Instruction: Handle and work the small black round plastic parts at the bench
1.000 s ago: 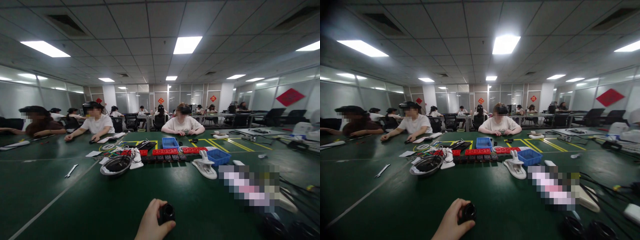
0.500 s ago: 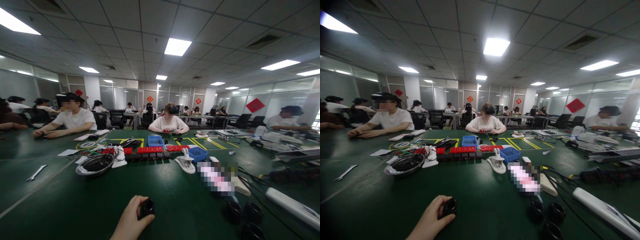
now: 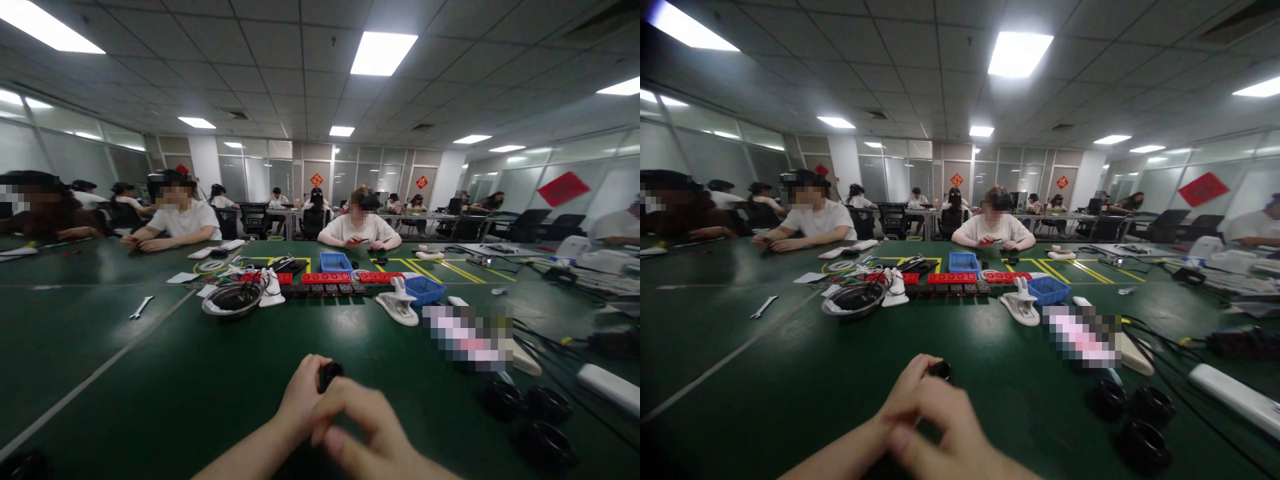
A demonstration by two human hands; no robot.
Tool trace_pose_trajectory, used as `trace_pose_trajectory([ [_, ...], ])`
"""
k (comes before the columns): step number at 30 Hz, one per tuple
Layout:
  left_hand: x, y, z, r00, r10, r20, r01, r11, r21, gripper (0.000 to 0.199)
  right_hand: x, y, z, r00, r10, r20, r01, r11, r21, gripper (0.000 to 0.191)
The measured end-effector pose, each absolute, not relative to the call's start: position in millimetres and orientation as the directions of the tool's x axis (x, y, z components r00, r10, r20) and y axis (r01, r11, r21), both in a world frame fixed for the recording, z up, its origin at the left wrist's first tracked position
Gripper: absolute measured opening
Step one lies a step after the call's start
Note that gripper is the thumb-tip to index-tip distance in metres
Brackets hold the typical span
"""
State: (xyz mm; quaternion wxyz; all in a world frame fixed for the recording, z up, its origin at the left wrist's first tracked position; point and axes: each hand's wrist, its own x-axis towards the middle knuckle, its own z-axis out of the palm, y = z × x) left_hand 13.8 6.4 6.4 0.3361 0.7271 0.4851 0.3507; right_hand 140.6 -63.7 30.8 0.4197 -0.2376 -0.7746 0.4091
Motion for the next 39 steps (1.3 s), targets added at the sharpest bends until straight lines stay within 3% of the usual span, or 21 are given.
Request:
trace_pose_trajectory([
  [1,13.3,7.8,5.5,0.274,0.939,0.209,0.464,-0.32,0.826,0.028,146.6,-46.0,38.1,-0.473,0.762,0.442,0.046,0.522,-0.852,0.021],
  [2,12.4,9.4,4.9,0.287,0.936,0.203,0.464,-0.322,0.825,0.029,153.5,-27.6,42.1,-0.29,0.866,0.408,0.081,0.447,-0.891,0.019],
  [4,9.5,12.7,4.8,0.328,0.929,0.173,0.463,-0.318,0.828,0.034,167.9,5.1,40.2,-0.187,0.943,0.274,0.083,0.293,-0.953,0.025],
  [7,4.4,16.7,6.1,0.402,0.906,0.132,0.446,-0.319,0.836,0.037,183.7,28.5,24.9,-0.393,0.913,0.104,0.124,0.165,-0.978,0.043],
  [10,1.5,18.2,7.6,0.428,0.892,0.145,0.429,-0.342,0.836,0.036,186.7,25.1,17.3,-0.598,0.802,0.012,0.279,0.222,-0.934,0.052],
  [16,3.7,18.0,8.6,0.41,0.895,0.174,0.432,-0.358,0.828,0.037,179.2,19.3,21.2,-0.615,0.787,0.041,0.446,0.391,-0.805,0.029],
  [22,8.7,13.9,4.6,0.315,0.933,0.17,0.493,-0.315,0.811,0.038,174.3,22.6,3.0,-0.435,0.9,0.038,0.58,0.312,-0.752,0.027],
  [29,14.4,10.8,1.0,0.178,0.951,0.251,0.54,-0.308,0.783,0.033,154.8,16.4,-13.6,-0.175,0.956,0.237,0.795,0.279,-0.539,0.024],
  [31,11.8,13.5,1.3,0.224,0.942,0.249,0.516,-0.331,0.79,0.034,154.7,15.7,-13.8,-0.214,0.941,0.263,0.772,0.328,-0.545,0.03],
  [35,2.4,18.5,4.2,0.415,0.886,0.207,0.442,-0.395,0.805,0.037,166.2,18.2,-6.3,-0.465,0.863,0.198,0.581,0.467,-0.667,0.054],
  [39,-2.9,18.1,6.9,0.498,0.844,0.2,0.405,-0.43,0.807,0.04,179.0,21.4,6.3,-0.656,0.751,0.074,0.434,0.455,-0.778,0.042],
])
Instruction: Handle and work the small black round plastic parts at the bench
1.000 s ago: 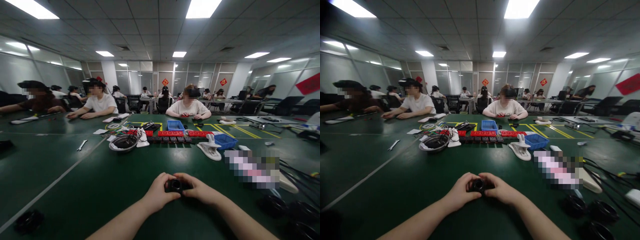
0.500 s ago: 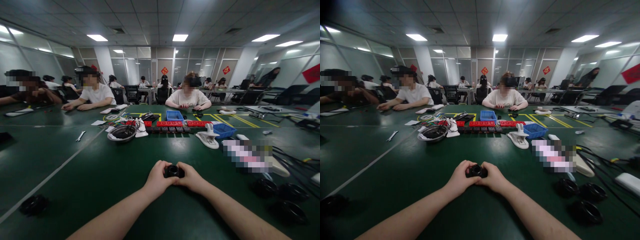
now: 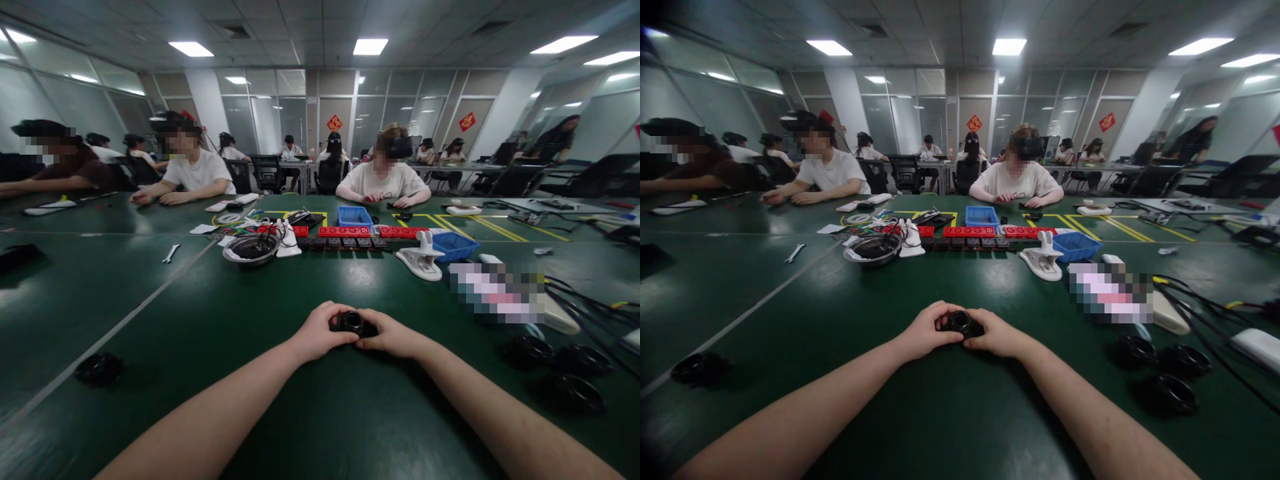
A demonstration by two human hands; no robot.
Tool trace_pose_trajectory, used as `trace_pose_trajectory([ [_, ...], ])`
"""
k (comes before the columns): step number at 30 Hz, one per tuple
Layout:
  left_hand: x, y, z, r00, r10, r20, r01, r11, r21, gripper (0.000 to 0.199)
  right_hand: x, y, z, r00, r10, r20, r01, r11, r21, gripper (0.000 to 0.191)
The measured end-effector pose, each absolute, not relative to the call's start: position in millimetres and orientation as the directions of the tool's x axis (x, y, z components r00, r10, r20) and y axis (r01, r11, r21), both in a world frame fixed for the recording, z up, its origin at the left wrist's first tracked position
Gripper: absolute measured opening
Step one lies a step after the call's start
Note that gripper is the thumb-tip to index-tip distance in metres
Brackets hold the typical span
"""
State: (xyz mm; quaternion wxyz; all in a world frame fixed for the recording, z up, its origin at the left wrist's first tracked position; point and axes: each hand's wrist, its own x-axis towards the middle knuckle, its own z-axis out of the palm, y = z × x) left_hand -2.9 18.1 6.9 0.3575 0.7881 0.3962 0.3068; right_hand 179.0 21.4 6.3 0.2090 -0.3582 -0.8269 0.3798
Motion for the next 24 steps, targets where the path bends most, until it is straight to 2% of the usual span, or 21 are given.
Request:
trace_pose_trajectory([
  [5,-2.2,15.9,6.9,0.493,0.847,0.198,0.407,-0.426,0.808,0.046,181.8,21.3,14.3,-0.678,0.733,0.048,0.424,0.444,-0.789,0.036],
  [13,-0.7,14.5,7.8,0.492,0.851,0.184,0.405,-0.411,0.817,0.04,186.4,23.7,9.3,-0.664,0.748,0.022,0.48,0.448,-0.755,0.037],
  [18,1.1,13.1,11.6,0.495,0.842,0.215,0.346,-0.418,0.84,0.036,184.5,23.0,9.8,-0.643,0.765,0.03,0.497,0.447,-0.744,0.035],
  [24,0.0,16.1,7.1,0.512,0.828,0.229,0.365,-0.451,0.814,0.038,183.4,22.9,9.3,-0.669,0.742,0.046,0.43,0.437,-0.79,0.034],
])
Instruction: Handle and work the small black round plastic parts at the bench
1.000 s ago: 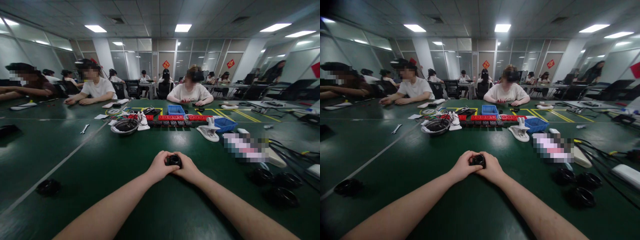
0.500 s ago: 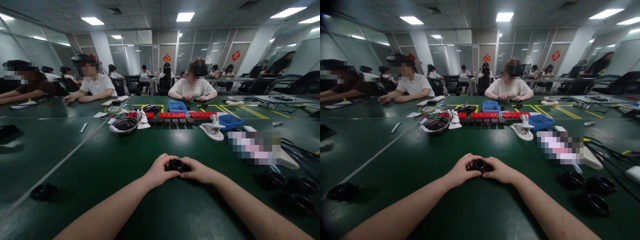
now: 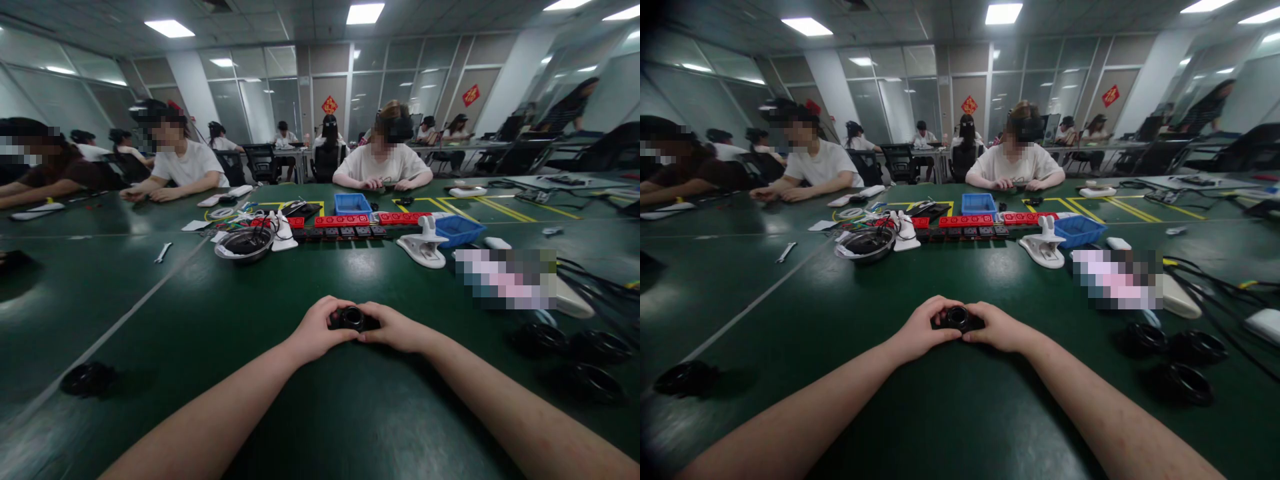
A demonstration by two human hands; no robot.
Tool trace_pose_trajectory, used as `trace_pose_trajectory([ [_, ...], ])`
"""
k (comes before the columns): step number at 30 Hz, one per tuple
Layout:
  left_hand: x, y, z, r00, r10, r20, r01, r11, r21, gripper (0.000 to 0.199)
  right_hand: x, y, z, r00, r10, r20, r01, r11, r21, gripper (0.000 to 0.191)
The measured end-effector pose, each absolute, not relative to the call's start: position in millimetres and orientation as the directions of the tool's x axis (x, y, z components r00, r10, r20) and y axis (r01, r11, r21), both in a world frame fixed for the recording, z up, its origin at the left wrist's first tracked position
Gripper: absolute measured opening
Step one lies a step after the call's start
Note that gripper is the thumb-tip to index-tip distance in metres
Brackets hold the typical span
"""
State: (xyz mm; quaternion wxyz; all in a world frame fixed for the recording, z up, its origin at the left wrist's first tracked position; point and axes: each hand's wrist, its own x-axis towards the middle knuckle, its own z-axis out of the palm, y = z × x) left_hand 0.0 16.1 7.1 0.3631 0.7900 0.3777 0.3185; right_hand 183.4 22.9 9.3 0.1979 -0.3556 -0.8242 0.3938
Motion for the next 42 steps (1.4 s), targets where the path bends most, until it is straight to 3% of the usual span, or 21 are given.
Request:
trace_pose_trajectory([
  [7,-1.3,16.1,9.8,0.524,0.825,0.211,0.397,-0.456,0.796,0.048,183.8,24.3,2.2,-0.617,0.787,0.012,0.418,0.341,-0.842,0.034],
  [11,0.7,12.8,13.4,0.523,0.83,0.195,0.428,-0.454,0.781,0.042,180.8,22.2,-0.7,-0.535,0.845,0.002,0.477,0.304,-0.824,0.034],
  [15,8.3,7.6,8.3,0.386,0.896,0.218,0.503,-0.403,0.765,0.04,169.2,16.6,-1.8,-0.371,0.927,0.054,0.623,0.292,-0.726,0.032],
  [18,13.7,4.0,4.7,0.26,0.931,0.258,0.559,-0.362,0.745,0.039,158.9,11.5,-3.5,-0.235,0.963,0.132,0.765,0.268,-0.585,0.026],
  [22,14.1,5.9,4.3,0.246,0.932,0.268,0.56,-0.362,0.745,0.038,154.3,7.5,-5.1,-0.212,0.952,0.221,0.86,0.289,-0.42,0.02],
  [27,7.7,14.5,3.2,0.386,0.887,0.253,0.492,-0.43,0.757,0.04,166.1,13.2,-1.4,-0.478,0.849,0.226,0.617,0.507,-0.602,0.05],
  [32,5.5,14.9,0.2,0.428,0.862,0.272,0.474,-0.47,0.745,0.047,179.9,22.6,2.7,-0.678,0.725,0.123,0.38,0.489,-0.785,0.042],
  [42,3.5,15.1,-0.8,0.474,0.832,0.288,0.465,-0.514,0.721,0.046,181.7,25.8,-4.3,-0.666,0.744,0.047,0.345,0.363,-0.866,0.037],
])
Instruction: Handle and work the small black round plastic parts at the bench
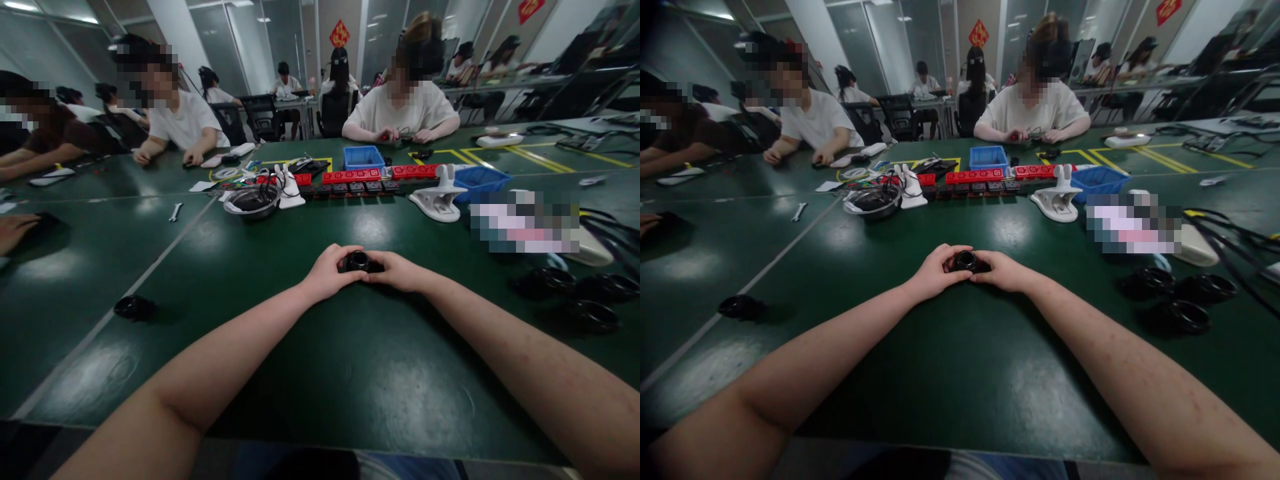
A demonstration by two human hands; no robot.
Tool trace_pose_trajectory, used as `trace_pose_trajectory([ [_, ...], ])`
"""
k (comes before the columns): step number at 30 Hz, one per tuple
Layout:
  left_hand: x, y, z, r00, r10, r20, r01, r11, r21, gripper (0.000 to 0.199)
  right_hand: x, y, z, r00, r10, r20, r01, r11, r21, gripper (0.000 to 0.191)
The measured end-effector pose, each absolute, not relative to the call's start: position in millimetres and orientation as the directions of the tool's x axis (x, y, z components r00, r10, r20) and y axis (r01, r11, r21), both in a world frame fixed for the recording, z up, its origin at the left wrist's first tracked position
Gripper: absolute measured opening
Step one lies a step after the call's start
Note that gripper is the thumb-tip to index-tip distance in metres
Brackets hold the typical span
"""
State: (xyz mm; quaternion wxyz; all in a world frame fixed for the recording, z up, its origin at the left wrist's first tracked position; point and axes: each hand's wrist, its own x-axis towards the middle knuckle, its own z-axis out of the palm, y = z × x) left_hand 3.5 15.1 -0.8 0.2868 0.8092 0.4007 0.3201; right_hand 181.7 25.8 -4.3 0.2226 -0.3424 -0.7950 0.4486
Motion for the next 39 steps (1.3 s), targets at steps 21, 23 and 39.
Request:
trace_pose_trajectory([
  [21,15.5,7.9,-1.0,0.221,0.924,0.312,0.583,-0.382,0.717,0.04,154.6,14.7,-15.1,-0.142,0.967,0.214,0.827,0.234,-0.511,0.025],
  [23,13.5,10.9,-0.8,0.277,0.914,0.298,0.553,-0.405,0.728,0.041,156.9,15.3,-15.1,-0.209,0.95,0.233,0.809,0.302,-0.505,0.031],
  [39,3.8,12.1,7.1,0.469,0.849,0.243,0.415,-0.454,0.789,0.045,183.9,25.3,6.3,-0.654,0.755,0.043,0.344,0.347,-0.872,0.034],
])
